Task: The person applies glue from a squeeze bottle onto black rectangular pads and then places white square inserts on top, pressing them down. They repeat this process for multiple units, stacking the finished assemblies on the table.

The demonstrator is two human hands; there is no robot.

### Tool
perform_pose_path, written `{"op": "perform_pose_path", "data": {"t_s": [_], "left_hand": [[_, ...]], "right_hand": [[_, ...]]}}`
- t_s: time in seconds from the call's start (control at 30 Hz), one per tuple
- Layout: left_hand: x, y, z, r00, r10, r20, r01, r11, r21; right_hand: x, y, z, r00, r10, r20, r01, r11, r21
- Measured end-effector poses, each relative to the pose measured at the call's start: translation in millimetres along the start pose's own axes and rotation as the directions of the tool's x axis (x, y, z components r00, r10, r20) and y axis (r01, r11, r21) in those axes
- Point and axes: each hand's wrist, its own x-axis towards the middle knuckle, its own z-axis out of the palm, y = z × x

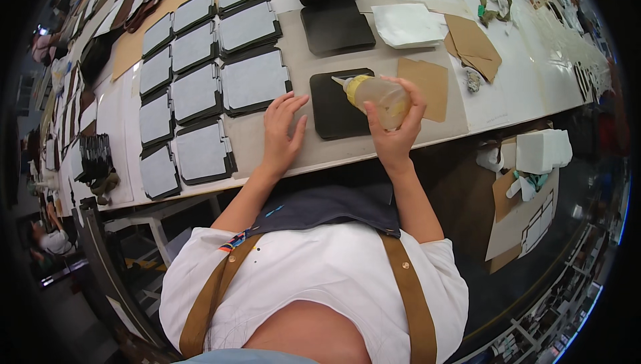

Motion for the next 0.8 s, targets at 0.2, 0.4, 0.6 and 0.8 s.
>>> {"op": "perform_pose_path", "data": {"t_s": [0.2, 0.4, 0.6, 0.8], "left_hand": [[-0.1, -0.6, -0.6, 0.999, -0.026, -0.034, 0.025, 0.999, -0.026], [-0.7, -1.8, -1.5, 0.994, -0.052, -0.096, 0.047, 0.998, -0.053], [0.6, -2.6, -1.6, 0.985, -0.074, -0.157, 0.062, 0.995, -0.080], [1.7, -2.6, -1.3, 0.983, -0.081, -0.164, 0.068, 0.994, -0.085]], "right_hand": [[0.4, -5.7, 19.2, 0.995, -0.066, 0.079, 0.064, 0.997, 0.032], [19.6, -10.1, 19.7, 0.983, -0.055, 0.177, 0.034, 0.992, 0.122], [61.4, -2.6, 10.6, 0.934, 0.110, 0.339, -0.216, 0.931, 0.294], [70.7, 5.3, 14.0, 0.910, 0.155, 0.384, -0.275, 0.919, 0.281]]}}
